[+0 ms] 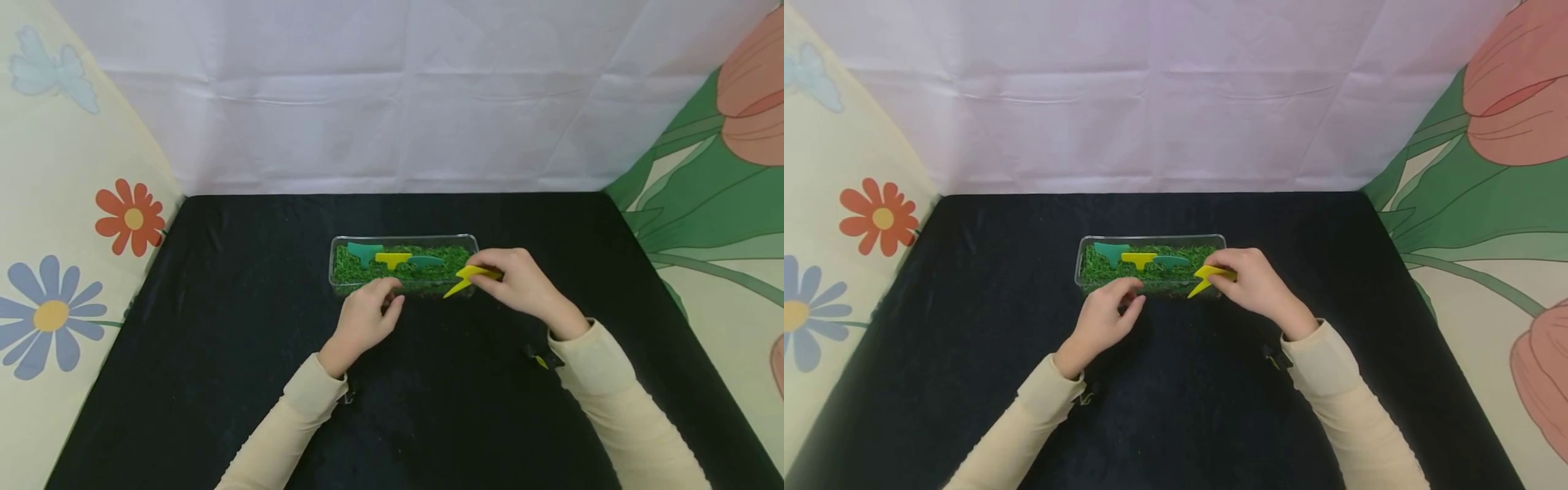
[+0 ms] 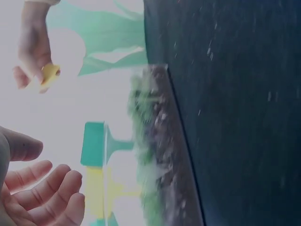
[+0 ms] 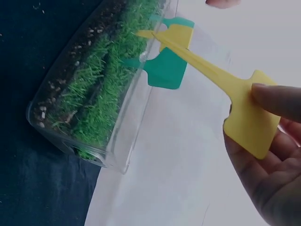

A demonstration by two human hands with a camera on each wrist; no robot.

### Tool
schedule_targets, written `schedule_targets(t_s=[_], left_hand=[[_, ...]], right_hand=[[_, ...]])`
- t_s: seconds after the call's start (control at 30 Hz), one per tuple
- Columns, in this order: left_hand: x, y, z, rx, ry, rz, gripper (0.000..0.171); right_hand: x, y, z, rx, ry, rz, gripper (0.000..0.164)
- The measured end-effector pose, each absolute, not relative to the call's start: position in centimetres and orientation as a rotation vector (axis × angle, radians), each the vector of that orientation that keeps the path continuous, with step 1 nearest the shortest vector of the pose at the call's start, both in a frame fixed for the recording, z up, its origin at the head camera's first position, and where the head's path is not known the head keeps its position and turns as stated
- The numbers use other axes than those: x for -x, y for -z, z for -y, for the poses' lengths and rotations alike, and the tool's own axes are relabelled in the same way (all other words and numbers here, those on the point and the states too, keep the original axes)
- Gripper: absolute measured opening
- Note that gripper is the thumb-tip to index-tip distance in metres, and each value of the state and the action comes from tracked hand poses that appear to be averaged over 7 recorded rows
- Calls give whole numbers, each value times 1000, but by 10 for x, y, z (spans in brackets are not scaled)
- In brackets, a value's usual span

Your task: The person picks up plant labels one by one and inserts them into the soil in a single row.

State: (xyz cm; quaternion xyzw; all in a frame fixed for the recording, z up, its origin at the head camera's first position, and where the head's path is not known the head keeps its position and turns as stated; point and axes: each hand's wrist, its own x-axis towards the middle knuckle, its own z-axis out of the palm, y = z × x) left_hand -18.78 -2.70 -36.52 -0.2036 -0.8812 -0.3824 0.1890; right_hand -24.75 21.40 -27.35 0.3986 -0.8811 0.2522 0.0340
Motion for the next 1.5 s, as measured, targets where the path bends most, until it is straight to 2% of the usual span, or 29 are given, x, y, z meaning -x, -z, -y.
schedule_targets(t_s=[0.3, 0.93, 1.5], left_hand=[[190, 362, 61, 390, 1110, 2446, 14], [189, 366, 107, 184, 1142, 2308, 11], [184, 382, 148, -92, 1143, 2301, 12]], right_hand=[[259, 265, -214, -1224, -737, 2650, 20], [276, 256, -210, -1219, -660, 2642, 18], [291, 272, -202, -1210, -559, 2796, 15]])
